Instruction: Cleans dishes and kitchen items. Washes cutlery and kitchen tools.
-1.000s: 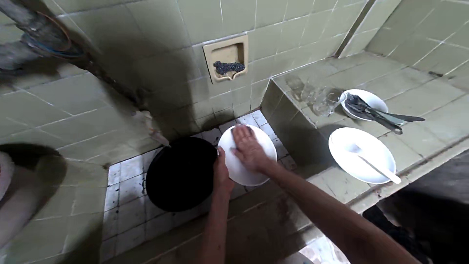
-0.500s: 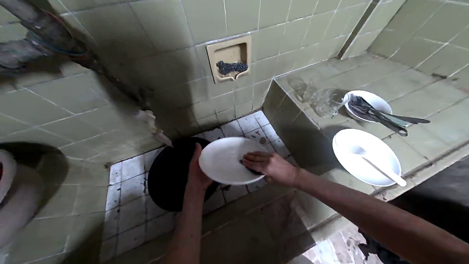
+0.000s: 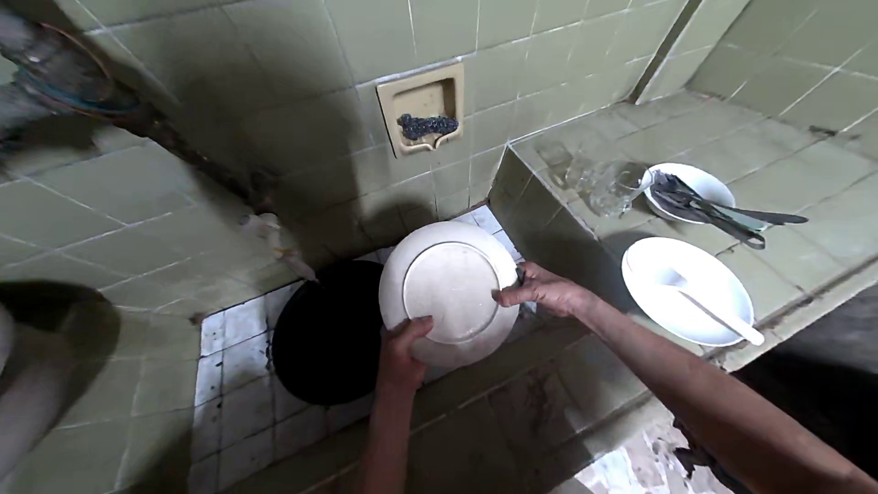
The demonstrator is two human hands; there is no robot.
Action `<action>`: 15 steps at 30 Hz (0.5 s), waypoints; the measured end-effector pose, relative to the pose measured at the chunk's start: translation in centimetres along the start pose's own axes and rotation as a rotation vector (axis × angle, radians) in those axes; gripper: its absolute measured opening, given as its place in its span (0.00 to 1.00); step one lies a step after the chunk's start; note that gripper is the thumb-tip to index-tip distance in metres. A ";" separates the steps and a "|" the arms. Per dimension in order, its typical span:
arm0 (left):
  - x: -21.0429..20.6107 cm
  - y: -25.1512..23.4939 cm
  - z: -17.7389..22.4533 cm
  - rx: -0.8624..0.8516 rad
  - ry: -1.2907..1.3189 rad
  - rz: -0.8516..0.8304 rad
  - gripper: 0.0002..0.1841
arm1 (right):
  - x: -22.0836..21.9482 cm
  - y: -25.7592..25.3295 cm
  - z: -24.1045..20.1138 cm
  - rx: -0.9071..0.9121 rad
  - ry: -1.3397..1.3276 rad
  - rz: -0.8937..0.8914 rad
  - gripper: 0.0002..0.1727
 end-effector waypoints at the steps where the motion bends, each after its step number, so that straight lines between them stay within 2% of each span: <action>1: -0.4 0.6 0.5 -0.036 -0.038 -0.010 0.25 | 1.0 -0.6 0.8 -0.051 0.053 -0.047 0.06; 2: -0.7 1.0 1.0 -0.078 -0.073 -0.011 0.27 | 2.1 -1.2 1.8 -0.078 0.088 -0.038 0.04; 3: -0.9 1.3 1.4 -0.114 -0.105 -0.016 0.27 | 3.1 -1.7 2.5 -0.078 0.081 0.042 0.04; 5: -1.5 1.6 1.6 -0.158 -0.171 -0.059 0.25 | 3.4 -2.5 2.8 0.015 0.005 0.345 0.06; 6: -1.9 1.6 1.3 -0.168 -0.203 -0.091 0.24 | 2.4 -2.8 1.9 0.090 -0.007 0.467 0.10; 8: -2.8 1.5 0.5 -0.191 -0.277 -0.153 0.22 | -1.4 -3.1 -0.6 0.257 0.086 0.597 0.19; 11: -3.5 0.8 0.0 -0.238 -0.493 -0.185 0.20 | -7.5 -1.6 -4.1 0.465 0.319 0.519 0.27; 13: -3.0 0.1 0.5 -0.281 -0.660 -0.205 0.17 | -11.0 -0.5 -4.9 0.589 0.424 0.434 0.27; 15: -3.0 1.1 1.0 -0.294 -0.793 -0.253 0.21 | -12.6 -0.4 -4.8 0.695 0.607 0.456 0.26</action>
Point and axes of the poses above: each hand's wrist, its own y-axis away from the middle knuckle, its own x-axis out of the back of the hand, z = x × y, the point moved 3 cm from there along -y, towards the middle knuckle, and after that the axes turned 13 degrees about y, right-handed, at the moved point
